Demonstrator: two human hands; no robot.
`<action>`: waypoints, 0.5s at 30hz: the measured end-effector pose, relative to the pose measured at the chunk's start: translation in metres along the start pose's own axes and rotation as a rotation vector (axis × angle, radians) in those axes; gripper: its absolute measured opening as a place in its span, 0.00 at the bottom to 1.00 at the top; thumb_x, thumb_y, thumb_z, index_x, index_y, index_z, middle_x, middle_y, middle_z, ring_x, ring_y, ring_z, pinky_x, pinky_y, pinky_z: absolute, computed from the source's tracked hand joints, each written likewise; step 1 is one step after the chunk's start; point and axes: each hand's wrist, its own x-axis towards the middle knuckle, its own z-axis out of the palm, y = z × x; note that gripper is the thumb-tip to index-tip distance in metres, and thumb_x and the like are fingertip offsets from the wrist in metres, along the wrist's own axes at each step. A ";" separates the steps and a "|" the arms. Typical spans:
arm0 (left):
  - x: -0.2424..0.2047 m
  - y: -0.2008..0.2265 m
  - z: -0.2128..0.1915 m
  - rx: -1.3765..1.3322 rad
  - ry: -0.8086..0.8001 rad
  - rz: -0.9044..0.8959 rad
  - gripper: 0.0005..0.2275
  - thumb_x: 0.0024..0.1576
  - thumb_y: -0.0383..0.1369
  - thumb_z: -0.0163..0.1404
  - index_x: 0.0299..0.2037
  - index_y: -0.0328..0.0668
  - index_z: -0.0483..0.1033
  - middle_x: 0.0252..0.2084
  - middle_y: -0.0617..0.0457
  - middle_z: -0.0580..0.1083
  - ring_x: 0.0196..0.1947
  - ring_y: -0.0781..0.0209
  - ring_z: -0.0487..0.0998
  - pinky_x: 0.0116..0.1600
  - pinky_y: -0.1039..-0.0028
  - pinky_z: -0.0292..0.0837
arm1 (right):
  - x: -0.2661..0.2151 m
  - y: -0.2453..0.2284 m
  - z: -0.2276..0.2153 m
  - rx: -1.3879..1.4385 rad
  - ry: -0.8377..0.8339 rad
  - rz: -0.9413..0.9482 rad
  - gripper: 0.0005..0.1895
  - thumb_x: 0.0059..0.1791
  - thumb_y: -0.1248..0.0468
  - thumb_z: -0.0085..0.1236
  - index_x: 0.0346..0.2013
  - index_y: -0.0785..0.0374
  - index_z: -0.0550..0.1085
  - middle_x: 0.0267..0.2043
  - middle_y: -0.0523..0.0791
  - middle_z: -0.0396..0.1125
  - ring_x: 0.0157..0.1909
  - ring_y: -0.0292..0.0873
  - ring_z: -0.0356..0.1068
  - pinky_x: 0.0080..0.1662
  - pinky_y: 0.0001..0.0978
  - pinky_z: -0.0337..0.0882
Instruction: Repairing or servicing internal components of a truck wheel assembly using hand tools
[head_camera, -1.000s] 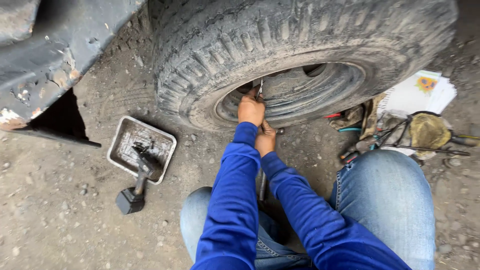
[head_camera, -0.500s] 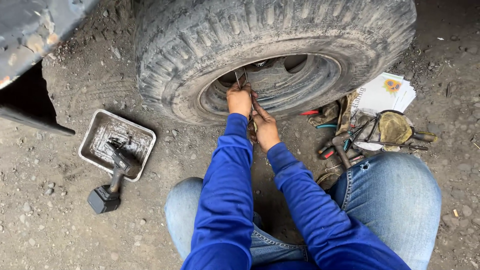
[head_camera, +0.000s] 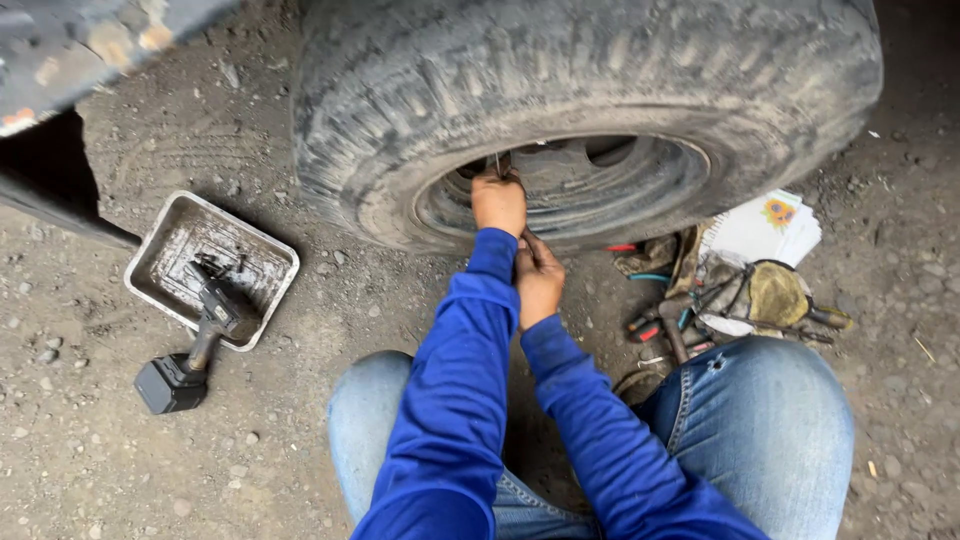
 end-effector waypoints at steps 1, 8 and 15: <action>-0.013 0.017 -0.015 -0.004 0.008 0.003 0.13 0.56 0.36 0.51 0.46 0.41 0.84 0.38 0.44 0.83 0.48 0.44 0.83 0.55 0.56 0.78 | 0.006 0.016 0.004 0.003 -0.006 -0.005 0.11 0.55 0.66 0.57 0.50 0.56 0.82 0.50 0.49 0.77 0.57 0.47 0.74 0.58 0.42 0.71; -0.051 0.056 -0.073 0.239 -0.112 0.151 0.13 0.57 0.36 0.49 0.42 0.36 0.83 0.38 0.38 0.82 0.48 0.38 0.82 0.53 0.51 0.78 | 0.011 0.141 0.046 0.102 0.089 0.007 0.13 0.55 0.69 0.56 0.51 0.55 0.81 0.48 0.50 0.77 0.50 0.45 0.76 0.52 0.43 0.74; -0.120 0.111 -0.169 0.709 -0.322 0.137 0.17 0.57 0.37 0.42 0.50 0.45 0.81 0.48 0.44 0.81 0.55 0.42 0.80 0.59 0.52 0.76 | 0.008 0.175 0.073 0.077 0.030 -0.007 0.17 0.53 0.66 0.58 0.57 0.53 0.77 0.53 0.48 0.75 0.56 0.46 0.73 0.57 0.41 0.72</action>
